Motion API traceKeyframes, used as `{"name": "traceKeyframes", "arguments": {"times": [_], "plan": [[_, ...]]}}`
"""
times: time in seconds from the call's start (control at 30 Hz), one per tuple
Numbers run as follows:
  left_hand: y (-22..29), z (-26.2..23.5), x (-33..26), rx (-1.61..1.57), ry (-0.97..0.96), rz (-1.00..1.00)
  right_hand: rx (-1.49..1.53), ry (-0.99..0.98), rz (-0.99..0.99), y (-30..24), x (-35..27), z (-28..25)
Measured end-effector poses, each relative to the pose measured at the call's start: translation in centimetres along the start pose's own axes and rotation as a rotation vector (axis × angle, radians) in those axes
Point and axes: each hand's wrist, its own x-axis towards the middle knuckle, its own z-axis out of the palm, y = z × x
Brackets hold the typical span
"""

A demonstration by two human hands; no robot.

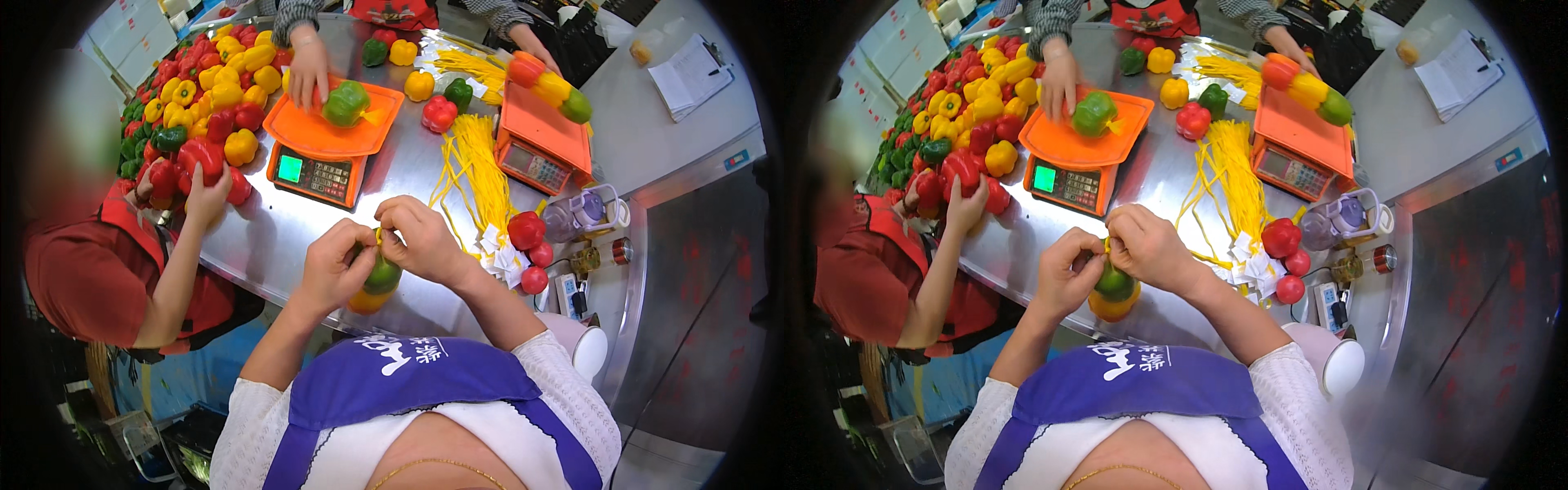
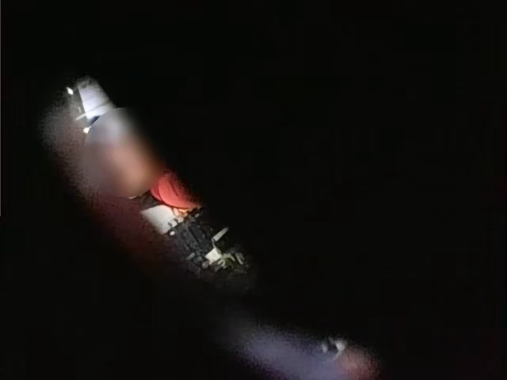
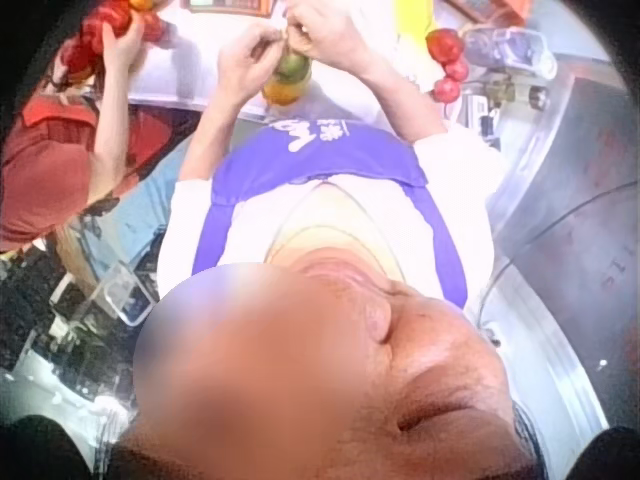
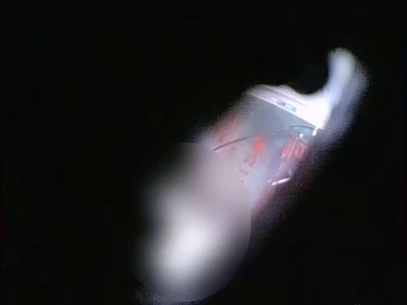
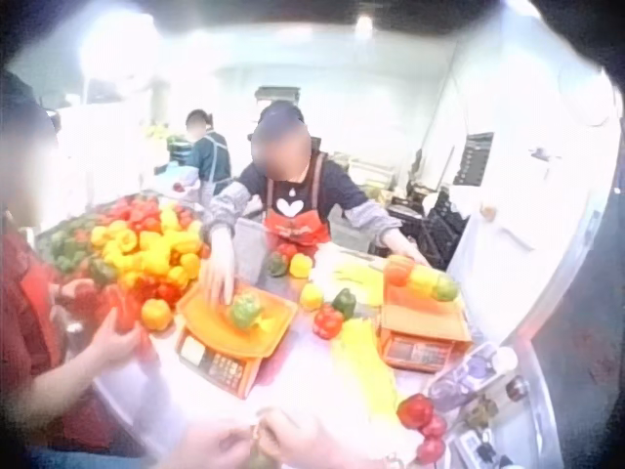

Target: The person assembles skewers by threading red, yellow, and green bell peppers onto yellow plastic sticks. They pick peppers from a pile, insert them onto the sticks, and tie the ends to secure the arrangement. The process is repeated multiple times at a workstation with digital scales and other workers nearby.

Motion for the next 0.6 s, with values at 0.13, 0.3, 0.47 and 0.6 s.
{"name": "traceKeyframes", "arguments": {"times": [0.13,0.3,0.47,0.6], "plan": [[0.2,0.7,0.2,-0.017,0.055,0.022,-0.026,0.029,0.022,0.1,0.1,0.2],[0.6,0.3,-0.1,-0.087,-0.008,-0.104,0.097,-0.097,0.095,-0.3,0.0,-1.0],[0.7,0.2,0.1,-0.093,-0.018,-0.044,0.050,-0.116,0.070,-0.7,0.3,-1.2],[0.5,0.2,-0.1,-0.102,-0.046,0.013,0.088,-0.213,0.128,-0.5,-0.4,-1.9]]}}
